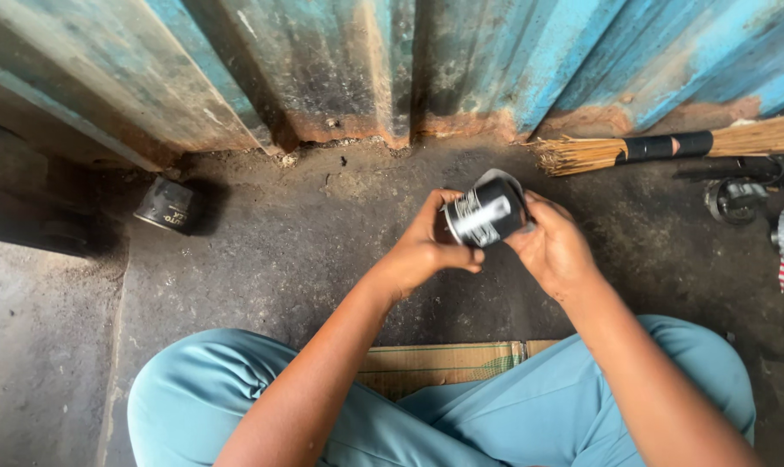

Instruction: The person sits cross-legged on a mat and wipes a cylindrical mechanical part with a grey cloth. They clean the exterior and interior surfaces, then pour out dark liquid from the part onto the floor. The person continues to wipe the part and their hands with the cloth.

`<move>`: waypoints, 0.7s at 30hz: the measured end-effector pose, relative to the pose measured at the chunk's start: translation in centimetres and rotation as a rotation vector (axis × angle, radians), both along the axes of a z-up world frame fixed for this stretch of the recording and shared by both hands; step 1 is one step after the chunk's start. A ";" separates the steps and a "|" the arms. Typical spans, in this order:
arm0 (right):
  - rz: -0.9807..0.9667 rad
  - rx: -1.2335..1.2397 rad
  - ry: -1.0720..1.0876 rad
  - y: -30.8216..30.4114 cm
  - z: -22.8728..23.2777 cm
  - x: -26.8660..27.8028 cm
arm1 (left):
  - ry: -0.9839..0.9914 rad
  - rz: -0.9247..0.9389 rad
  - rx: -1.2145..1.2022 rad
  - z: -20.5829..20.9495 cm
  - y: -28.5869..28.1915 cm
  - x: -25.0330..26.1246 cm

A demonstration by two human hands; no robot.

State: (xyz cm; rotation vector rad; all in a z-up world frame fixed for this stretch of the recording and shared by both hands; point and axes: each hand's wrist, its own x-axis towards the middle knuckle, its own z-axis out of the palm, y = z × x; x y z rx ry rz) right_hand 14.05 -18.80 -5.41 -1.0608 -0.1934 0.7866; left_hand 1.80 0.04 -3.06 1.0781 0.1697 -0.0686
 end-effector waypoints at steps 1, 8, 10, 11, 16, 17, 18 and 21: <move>-0.003 -0.022 -0.038 -0.2 0.5 -0.1 | -0.055 0.030 0.163 0.0 -0.1 -0.1; 0.075 -0.188 -0.579 -0.7 2.2 -1.3 | -0.128 0.120 0.585 -0.3 -0.8 -0.8; 0.055 -0.203 -0.612 -1.0 2.7 -1.5 | -0.158 0.127 0.618 0.1 -1.0 -0.6; 0.043 -0.210 -0.628 -1.1 2.9 -1.7 | -0.170 0.124 0.645 0.4 -1.1 -0.6; 0.034 -0.153 -0.534 -1.3 3.8 -2.1 | -0.194 0.194 0.881 1.6 -1.9 -1.2; 0.041 -0.165 -0.542 -1.2 3.9 -2.1 | -0.175 0.205 0.966 1.7 -1.9 -1.4; 0.066 -0.188 -0.525 -1.2 4.1 -2.1 | -0.157 0.217 1.052 1.8 -1.9 -1.5; 0.145 -0.259 -0.461 -1.0 4.2 -1.8 | -0.383 0.277 1.241 1.9 -1.4 -1.9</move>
